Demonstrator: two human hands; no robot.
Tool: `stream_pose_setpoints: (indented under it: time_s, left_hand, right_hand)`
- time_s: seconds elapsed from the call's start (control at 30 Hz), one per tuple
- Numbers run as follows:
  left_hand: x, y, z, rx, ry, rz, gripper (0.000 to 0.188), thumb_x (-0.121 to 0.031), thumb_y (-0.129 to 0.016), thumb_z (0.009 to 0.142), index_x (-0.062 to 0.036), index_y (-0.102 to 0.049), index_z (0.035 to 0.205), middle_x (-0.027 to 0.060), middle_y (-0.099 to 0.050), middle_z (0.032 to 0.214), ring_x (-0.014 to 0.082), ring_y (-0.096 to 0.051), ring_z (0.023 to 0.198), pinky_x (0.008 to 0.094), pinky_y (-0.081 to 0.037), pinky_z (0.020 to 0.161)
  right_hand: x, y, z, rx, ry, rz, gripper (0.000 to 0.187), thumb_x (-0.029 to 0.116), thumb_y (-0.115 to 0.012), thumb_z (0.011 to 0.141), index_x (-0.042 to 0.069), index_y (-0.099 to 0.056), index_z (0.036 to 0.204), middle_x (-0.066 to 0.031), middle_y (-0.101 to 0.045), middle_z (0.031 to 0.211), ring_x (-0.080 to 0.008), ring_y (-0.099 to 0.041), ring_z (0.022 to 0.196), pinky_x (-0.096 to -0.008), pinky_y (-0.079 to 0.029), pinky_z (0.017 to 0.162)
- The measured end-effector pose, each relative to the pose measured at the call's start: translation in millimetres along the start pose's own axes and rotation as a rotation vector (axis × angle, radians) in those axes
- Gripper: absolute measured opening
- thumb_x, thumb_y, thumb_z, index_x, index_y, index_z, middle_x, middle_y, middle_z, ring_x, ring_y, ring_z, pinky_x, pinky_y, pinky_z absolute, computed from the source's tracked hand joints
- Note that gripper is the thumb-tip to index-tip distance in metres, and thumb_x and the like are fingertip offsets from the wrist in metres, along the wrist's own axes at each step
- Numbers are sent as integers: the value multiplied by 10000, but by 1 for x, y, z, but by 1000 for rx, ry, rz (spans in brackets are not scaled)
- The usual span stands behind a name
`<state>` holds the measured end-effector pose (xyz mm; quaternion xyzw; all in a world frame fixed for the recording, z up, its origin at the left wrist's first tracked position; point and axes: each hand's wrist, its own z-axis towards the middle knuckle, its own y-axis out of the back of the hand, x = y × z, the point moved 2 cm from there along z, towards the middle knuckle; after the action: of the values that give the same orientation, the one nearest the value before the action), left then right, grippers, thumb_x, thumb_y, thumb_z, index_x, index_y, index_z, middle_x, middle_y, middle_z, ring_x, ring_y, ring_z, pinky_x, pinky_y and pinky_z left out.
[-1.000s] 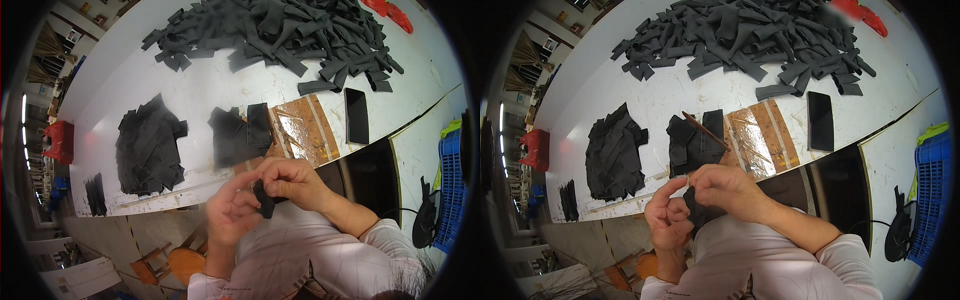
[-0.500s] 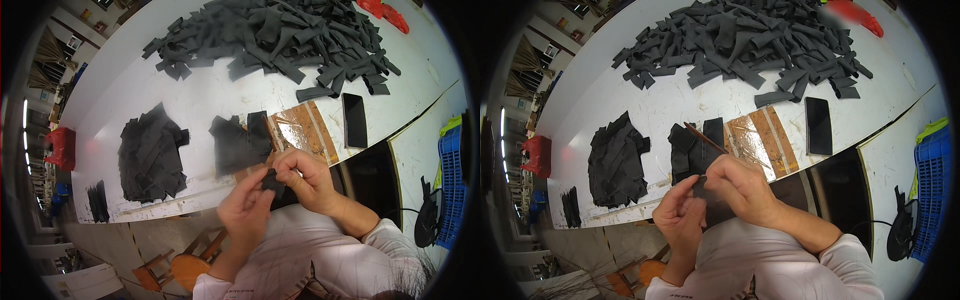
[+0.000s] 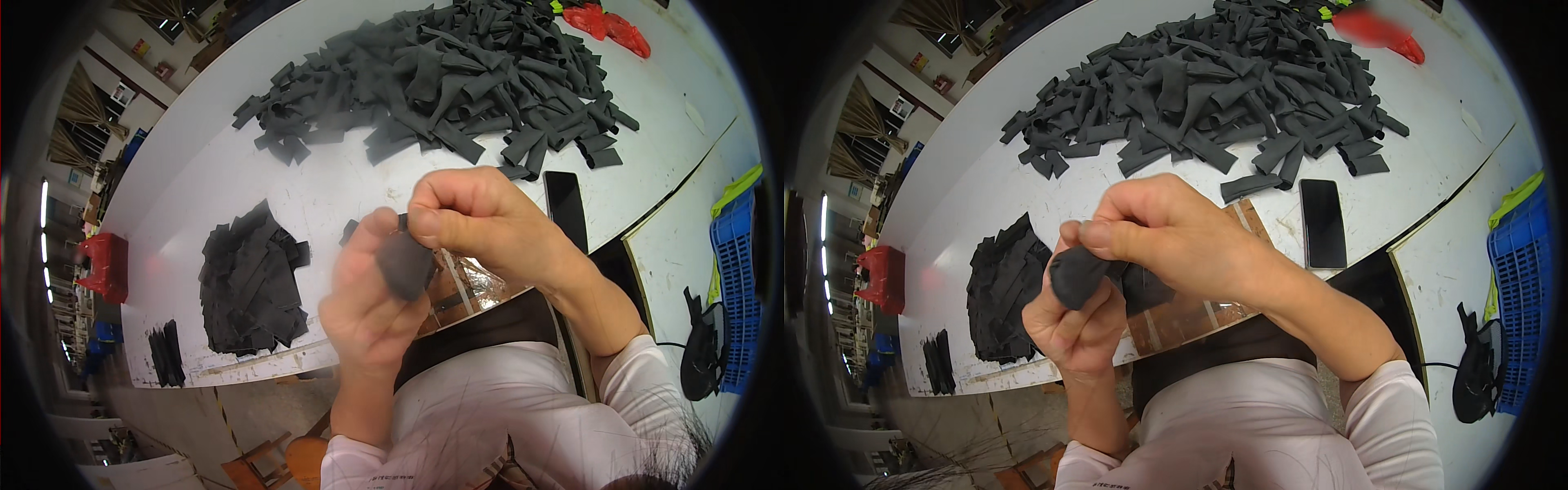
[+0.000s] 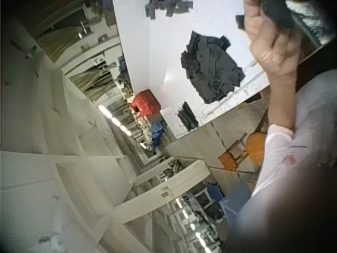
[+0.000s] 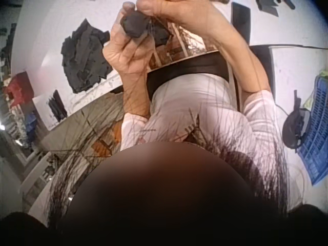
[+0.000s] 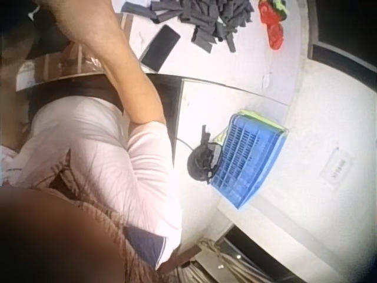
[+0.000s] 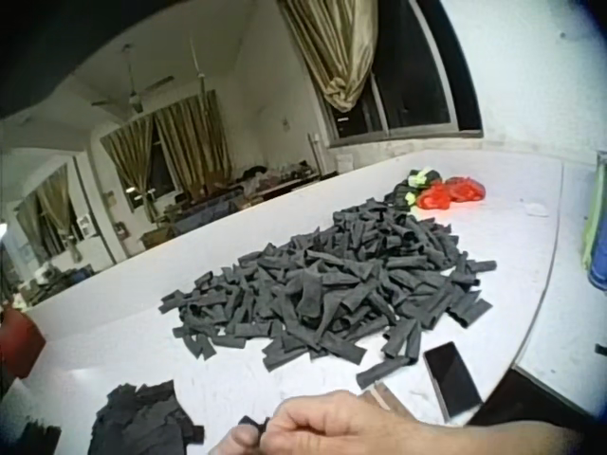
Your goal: The person is preparing small black foam or rubber pieces, likely for manufacturing, by peeling or separating them on a workbench.
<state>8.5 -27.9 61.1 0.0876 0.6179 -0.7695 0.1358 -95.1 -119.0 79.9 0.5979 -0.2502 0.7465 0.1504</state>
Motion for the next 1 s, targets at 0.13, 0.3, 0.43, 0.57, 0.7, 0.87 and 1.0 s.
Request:
stream_pose_setpoints:
  time_s: [0.13, 0.3, 0.43, 0.57, 0.7, 0.87, 1.0]
  left_hand:
    - [-2, 12, 6, -71, 64, -214, 322, -86, -355, 882, 25, -378, 1184, 144, -556, 916, 29, -276, 316, 161, -213, 313]
    - [10, 83, 0, -477, 16, -345, 305, -29, -358, 836, 80, -435, 1110, 187, -568, 957, 24, -294, 313, 152, -207, 276]
    - [13, 78, -8, -464, 69, -156, 290, -31, -413, 849, 12, -428, 1136, 40, -545, 776, 32, -296, 344, 162, -213, 324]
    - [19, 29, -2, -226, -187, 418, 367, 33, -457, 787, 57, -371, 1143, 170, -584, 907, 23, -315, 336, 143, -246, 314]
    - [20, 41, -4, -347, -129, 771, 388, 14, -508, 793, 22, -360, 1152, 87, -570, 827, 25, -324, 359, 145, -240, 330]
    - [17, 75, -15, -453, -104, 750, 292, -37, -499, 827, 4, -438, 1110, 34, -546, 835, 34, -394, 464, 160, -307, 402]
    - [4, 47, 3, -280, -469, 1573, 291, -41, -515, 808, 20, -492, 1091, 61, -525, 963, 111, -493, 806, 215, -405, 703]
  right_hand:
    - [-10, 11, 15, 71, -103, 40, 157, 172, -555, 816, 52, -519, 721, 52, -462, 650, -21, -384, 584, -161, -319, 511]
    - [-77, 31, 10, 87, -427, 244, 176, 177, -539, 829, 67, -508, 695, 44, -441, 606, -37, -362, 525, -169, -296, 464]
    - [-88, 29, 9, 79, -395, 393, 231, 244, -546, 827, 65, -530, 683, 56, -443, 578, -26, -357, 482, -160, -268, 427]
    - [-62, 36, 24, 263, -263, 192, 206, 230, -549, 826, 66, -529, 704, 51, -445, 589, -29, -379, 510, -166, -307, 459]
    - [-89, 42, 22, 283, -288, 163, 210, 226, -543, 825, 70, -527, 685, 52, -456, 579, -31, -384, 500, -166, -306, 465]
    - [-110, 32, 9, 189, -266, 311, 226, 238, -540, 832, 71, -522, 680, 45, -437, 561, -44, -378, 489, -175, -312, 460]
    - [-88, 38, 9, 8, -209, -122, 228, 240, -545, 822, 25, -537, 747, 9, -465, 568, -75, -444, 519, -210, -367, 488]
